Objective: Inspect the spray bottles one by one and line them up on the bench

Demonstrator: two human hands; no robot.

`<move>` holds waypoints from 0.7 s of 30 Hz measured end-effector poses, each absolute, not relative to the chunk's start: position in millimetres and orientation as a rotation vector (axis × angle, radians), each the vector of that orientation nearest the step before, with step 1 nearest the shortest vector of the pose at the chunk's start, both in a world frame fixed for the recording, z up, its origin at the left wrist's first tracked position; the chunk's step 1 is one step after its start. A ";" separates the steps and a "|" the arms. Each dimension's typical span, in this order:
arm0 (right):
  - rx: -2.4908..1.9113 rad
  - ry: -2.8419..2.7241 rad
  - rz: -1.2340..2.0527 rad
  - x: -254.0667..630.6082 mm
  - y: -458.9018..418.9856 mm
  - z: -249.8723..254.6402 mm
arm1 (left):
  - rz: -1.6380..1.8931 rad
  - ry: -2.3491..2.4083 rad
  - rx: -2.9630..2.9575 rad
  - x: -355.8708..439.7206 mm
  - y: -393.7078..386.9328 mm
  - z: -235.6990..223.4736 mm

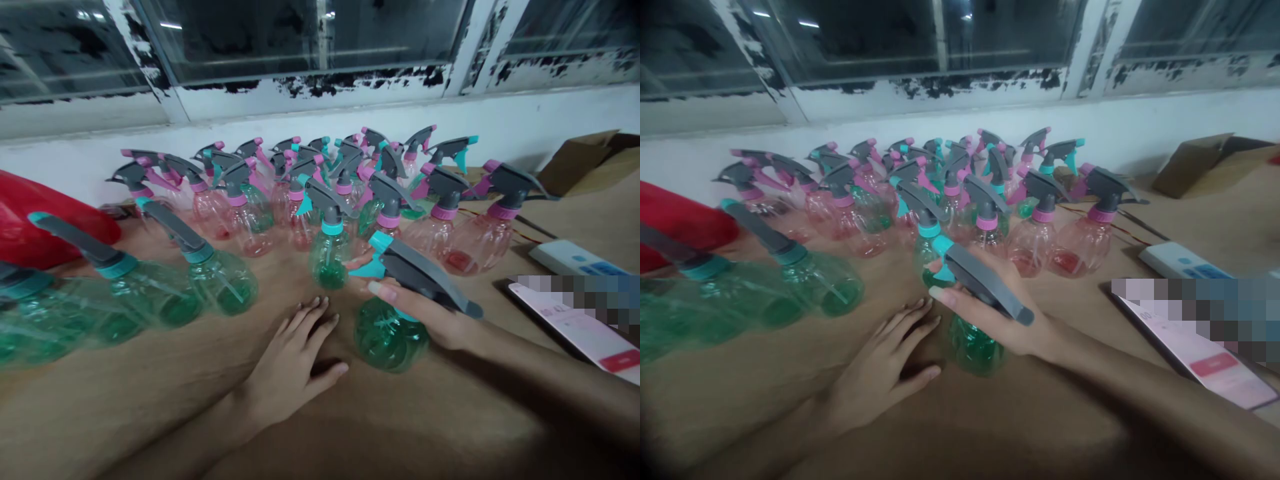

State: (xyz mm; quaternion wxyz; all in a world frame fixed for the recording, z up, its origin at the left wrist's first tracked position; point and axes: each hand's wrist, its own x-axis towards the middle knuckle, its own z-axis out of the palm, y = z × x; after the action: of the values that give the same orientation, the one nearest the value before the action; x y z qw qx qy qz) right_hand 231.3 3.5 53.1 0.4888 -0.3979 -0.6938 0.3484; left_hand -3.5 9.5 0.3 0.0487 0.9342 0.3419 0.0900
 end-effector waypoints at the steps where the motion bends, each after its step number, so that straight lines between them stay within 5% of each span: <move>1: -0.971 -1.689 0.850 230.7 3.9 53.8 | 0.281 1.039 2.848 -3.5 9.5 0.3; 21: -0.977 -1.678 0.888 231.3 3.9 52.3 | 0.319 1.024 2.838 -3.3 9.7 -1.2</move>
State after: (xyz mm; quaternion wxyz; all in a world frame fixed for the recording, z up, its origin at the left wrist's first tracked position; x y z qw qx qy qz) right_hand 231.3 3.9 52.3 0.4824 -0.4008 -0.6883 0.3645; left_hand -3.3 9.7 -1.2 0.0537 0.9341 0.3369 0.1050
